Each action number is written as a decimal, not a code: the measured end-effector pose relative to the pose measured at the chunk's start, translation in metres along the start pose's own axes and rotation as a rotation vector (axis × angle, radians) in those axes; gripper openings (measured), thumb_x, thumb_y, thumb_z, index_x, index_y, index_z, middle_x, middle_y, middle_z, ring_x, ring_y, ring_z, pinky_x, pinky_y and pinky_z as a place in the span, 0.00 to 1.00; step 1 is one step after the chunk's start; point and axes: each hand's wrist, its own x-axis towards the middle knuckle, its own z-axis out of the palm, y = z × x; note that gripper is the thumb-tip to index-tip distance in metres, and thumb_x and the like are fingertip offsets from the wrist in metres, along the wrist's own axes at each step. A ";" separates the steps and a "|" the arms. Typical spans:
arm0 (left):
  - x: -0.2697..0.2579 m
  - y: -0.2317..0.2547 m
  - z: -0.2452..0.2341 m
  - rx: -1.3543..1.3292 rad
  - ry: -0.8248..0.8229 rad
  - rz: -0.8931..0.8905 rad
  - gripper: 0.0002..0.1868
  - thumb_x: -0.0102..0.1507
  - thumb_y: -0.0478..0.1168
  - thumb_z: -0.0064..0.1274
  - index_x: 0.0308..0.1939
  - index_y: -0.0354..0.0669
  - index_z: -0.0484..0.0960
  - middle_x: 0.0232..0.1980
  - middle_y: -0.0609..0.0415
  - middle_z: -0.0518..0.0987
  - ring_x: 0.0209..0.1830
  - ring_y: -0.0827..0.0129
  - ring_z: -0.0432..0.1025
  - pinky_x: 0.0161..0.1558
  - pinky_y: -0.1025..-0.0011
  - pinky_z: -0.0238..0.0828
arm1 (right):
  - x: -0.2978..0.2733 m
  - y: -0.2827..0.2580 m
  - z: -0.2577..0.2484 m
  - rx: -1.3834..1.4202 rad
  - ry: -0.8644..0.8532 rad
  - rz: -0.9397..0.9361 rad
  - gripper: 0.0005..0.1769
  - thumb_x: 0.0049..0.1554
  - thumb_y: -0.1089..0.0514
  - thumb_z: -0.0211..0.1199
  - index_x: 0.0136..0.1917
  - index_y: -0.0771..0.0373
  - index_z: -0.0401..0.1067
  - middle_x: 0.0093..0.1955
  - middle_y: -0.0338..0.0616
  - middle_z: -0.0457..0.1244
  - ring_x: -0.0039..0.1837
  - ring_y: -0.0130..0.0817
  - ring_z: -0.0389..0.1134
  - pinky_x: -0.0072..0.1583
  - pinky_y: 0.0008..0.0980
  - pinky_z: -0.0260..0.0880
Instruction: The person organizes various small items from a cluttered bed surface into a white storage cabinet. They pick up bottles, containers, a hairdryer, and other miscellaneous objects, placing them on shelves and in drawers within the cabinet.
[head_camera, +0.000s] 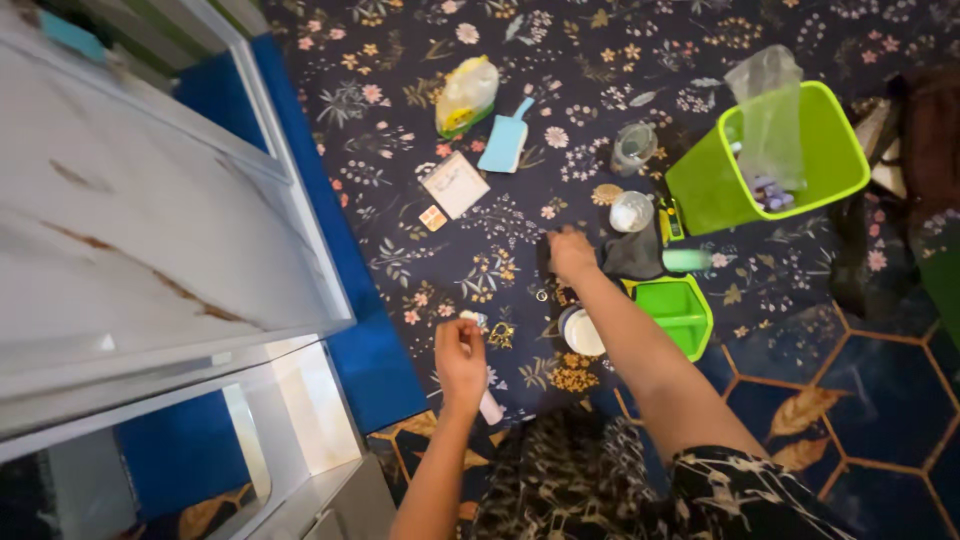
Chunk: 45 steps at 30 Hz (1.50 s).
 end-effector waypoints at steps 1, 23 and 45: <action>0.006 0.001 0.005 0.011 -0.025 0.003 0.05 0.63 0.32 0.54 0.43 0.39 0.80 0.38 0.52 0.74 0.36 0.67 0.72 0.36 0.69 0.71 | -0.007 0.001 -0.007 0.106 -0.013 0.014 0.23 0.47 0.58 0.72 0.57 0.56 0.74 0.61 0.55 0.64 0.61 0.55 0.69 0.61 0.47 0.71; 0.041 0.066 0.304 0.503 -0.705 0.359 0.21 0.57 0.33 0.55 0.54 0.52 0.82 0.68 0.43 0.69 0.61 0.41 0.67 0.56 0.53 0.70 | -0.132 0.169 -0.167 0.424 0.480 -0.011 0.05 0.59 0.59 0.66 0.47 0.62 0.76 0.45 0.48 0.68 0.44 0.47 0.70 0.48 0.42 0.70; 0.146 -0.002 0.150 -0.158 0.407 0.075 0.10 0.60 0.38 0.60 0.44 0.42 0.82 0.48 0.48 0.75 0.43 0.59 0.74 0.48 0.68 0.73 | -0.093 0.222 -0.090 0.003 0.116 -0.107 0.27 0.51 0.50 0.71 0.61 0.57 0.68 0.59 0.52 0.65 0.58 0.55 0.69 0.55 0.52 0.71</action>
